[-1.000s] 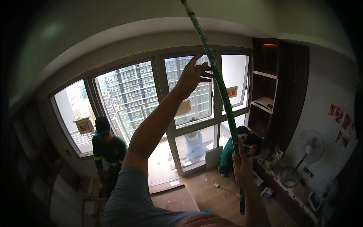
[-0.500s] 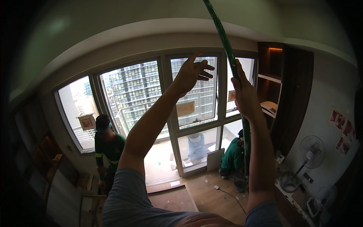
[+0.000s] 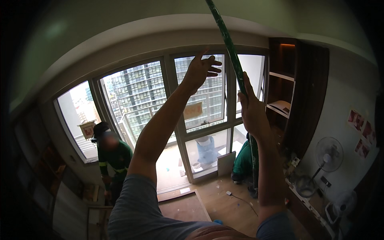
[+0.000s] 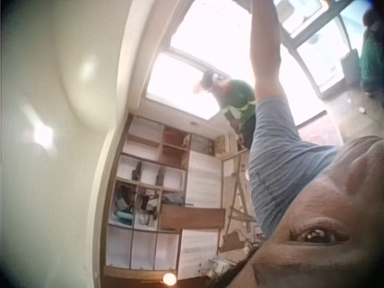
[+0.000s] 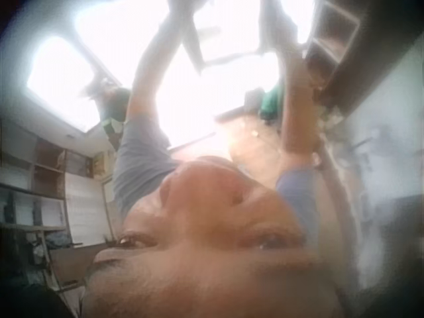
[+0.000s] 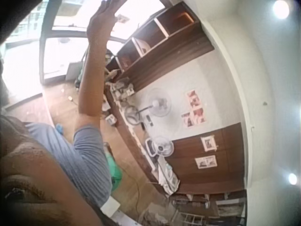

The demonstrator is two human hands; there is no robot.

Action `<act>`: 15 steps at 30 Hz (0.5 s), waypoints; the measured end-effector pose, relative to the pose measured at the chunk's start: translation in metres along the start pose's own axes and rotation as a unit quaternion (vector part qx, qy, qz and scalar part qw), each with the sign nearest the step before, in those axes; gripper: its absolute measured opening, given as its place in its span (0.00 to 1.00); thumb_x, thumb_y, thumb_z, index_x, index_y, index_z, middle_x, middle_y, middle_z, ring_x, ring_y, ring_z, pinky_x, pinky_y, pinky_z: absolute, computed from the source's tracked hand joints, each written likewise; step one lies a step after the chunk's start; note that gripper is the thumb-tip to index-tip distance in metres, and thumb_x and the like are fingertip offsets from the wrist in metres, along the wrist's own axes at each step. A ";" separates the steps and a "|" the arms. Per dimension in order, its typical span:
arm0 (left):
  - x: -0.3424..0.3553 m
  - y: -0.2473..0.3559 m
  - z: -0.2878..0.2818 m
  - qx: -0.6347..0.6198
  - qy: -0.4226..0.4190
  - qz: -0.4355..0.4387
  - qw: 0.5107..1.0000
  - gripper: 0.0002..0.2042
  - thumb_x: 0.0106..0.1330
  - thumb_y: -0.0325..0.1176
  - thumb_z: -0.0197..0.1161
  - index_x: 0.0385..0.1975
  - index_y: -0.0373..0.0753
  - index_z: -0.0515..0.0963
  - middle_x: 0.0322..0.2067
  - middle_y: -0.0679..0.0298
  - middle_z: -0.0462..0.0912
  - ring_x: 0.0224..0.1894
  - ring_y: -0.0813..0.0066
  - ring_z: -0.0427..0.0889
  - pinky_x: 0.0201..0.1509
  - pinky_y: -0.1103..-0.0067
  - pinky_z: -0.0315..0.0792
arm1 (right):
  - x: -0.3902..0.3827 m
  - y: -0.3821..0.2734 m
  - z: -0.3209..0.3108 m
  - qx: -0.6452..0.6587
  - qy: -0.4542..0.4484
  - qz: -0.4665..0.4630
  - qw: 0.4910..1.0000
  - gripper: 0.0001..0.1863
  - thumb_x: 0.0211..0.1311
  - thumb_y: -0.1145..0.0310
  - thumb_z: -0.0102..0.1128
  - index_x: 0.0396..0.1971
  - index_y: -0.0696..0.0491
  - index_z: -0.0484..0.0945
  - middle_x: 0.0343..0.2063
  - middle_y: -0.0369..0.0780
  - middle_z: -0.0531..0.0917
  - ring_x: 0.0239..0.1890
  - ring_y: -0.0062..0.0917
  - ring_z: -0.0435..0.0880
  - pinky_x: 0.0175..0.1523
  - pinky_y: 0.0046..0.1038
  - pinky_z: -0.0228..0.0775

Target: The person uses a long-handled paint roller to apply white paint to the ceiling. They repeatedly dip the roller into a paint bucket and roll it across the ceiling surface while other workers assemble furniture nearby.

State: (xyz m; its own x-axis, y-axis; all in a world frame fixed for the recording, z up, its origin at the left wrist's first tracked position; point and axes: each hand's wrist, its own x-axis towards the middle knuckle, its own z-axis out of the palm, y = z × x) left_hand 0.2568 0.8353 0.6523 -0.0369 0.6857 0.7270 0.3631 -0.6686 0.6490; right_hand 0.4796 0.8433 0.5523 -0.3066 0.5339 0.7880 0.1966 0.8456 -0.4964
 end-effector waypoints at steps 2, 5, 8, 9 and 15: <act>0.009 -0.008 0.005 -0.020 0.002 0.002 1.000 0.31 0.79 0.43 0.53 0.75 0.38 0.50 0.50 0.49 0.83 0.47 0.61 0.86 0.52 0.67 0.82 | -0.037 0.025 0.014 0.010 0.006 0.003 1.000 0.36 0.79 0.67 0.47 0.79 0.35 0.41 0.27 0.55 0.83 0.25 0.44 0.86 0.28 0.40 0.73; 0.015 -0.024 0.000 -0.030 0.030 -0.009 0.999 0.31 0.79 0.44 0.53 0.75 0.39 0.53 0.49 0.51 0.83 0.45 0.63 0.85 0.52 0.67 0.82 | -0.101 0.033 0.027 0.004 -0.022 0.031 0.999 0.37 0.78 0.69 0.48 0.79 0.39 0.43 0.28 0.57 0.83 0.29 0.51 0.86 0.32 0.41 0.74; 0.025 -0.033 0.001 -0.078 0.049 -0.027 0.995 0.29 0.78 0.46 0.54 0.73 0.39 0.57 0.48 0.53 0.82 0.45 0.64 0.85 0.51 0.68 0.81 | -0.169 0.054 0.032 0.024 -0.038 0.065 0.997 0.37 0.76 0.70 0.50 0.79 0.43 0.45 0.31 0.57 0.83 0.33 0.55 0.84 0.34 0.42 0.74; 0.027 -0.037 0.002 -0.097 0.055 -0.036 0.993 0.28 0.78 0.46 0.54 0.72 0.39 0.58 0.47 0.54 0.82 0.45 0.65 0.84 0.51 0.68 0.81 | -0.191 0.058 0.030 0.015 -0.047 0.082 0.995 0.37 0.76 0.70 0.51 0.78 0.44 0.46 0.31 0.57 0.83 0.33 0.56 0.84 0.35 0.43 0.74; 0.029 -0.052 -0.009 -0.125 0.084 -0.064 0.987 0.21 0.80 0.47 0.47 0.63 0.40 0.66 0.48 0.55 0.82 0.47 0.65 0.83 0.53 0.67 0.79 | -0.317 0.088 0.029 -0.009 -0.079 0.117 0.990 0.35 0.74 0.71 0.51 0.77 0.50 0.50 0.35 0.56 0.83 0.33 0.53 0.83 0.38 0.43 0.74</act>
State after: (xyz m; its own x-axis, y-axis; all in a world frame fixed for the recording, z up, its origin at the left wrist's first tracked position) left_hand 0.2282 0.8874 0.6416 -0.2285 0.7261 0.6485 0.1050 -0.6439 0.7579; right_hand 0.5671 0.7482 0.2483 -0.3919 0.7098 0.5853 0.2955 0.6996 -0.6506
